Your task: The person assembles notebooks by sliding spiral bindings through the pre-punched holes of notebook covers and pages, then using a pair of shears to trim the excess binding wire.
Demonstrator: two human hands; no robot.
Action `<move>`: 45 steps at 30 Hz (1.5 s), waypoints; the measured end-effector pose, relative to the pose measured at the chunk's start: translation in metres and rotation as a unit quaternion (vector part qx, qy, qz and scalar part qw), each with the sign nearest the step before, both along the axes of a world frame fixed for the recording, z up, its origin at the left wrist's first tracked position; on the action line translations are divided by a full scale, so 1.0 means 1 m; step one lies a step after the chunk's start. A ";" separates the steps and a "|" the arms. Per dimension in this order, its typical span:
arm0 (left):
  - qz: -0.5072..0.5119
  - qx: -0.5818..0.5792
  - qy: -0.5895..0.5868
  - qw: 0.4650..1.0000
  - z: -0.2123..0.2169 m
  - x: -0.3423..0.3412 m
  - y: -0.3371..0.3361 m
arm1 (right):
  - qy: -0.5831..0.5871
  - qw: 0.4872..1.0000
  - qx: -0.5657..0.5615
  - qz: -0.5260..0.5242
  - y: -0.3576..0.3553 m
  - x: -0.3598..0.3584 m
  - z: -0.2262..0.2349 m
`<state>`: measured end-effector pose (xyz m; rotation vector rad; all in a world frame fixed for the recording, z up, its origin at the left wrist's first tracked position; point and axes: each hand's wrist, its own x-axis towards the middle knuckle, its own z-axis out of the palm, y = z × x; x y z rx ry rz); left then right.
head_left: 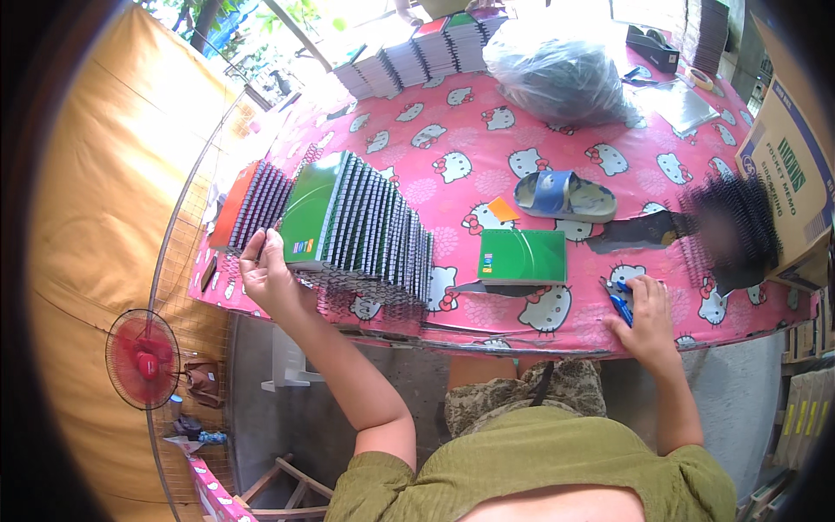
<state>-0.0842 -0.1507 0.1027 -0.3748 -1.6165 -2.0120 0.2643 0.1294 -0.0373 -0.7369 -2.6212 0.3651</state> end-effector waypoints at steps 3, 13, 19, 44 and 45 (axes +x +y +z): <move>-0.013 -0.037 0.005 0.999 0.001 -0.002 -0.013 | 0.034 0.991 -0.130 -0.001 0.023 -0.008 0.012; -0.301 -0.265 0.177 0.899 0.009 0.132 0.089 | -0.096 0.966 -0.011 -0.239 0.163 -0.037 -0.020; -0.249 -0.635 0.195 0.705 -0.122 0.076 0.192 | 0.108 0.975 0.058 -0.187 0.139 -0.042 -0.009; -0.282 -0.391 0.249 0.840 -0.095 0.110 0.157 | 0.243 0.936 -0.180 0.180 0.022 -0.087 0.051; -0.280 -0.388 0.251 0.842 -0.097 0.110 0.156 | 0.229 0.933 -0.204 0.189 0.025 -0.086 0.052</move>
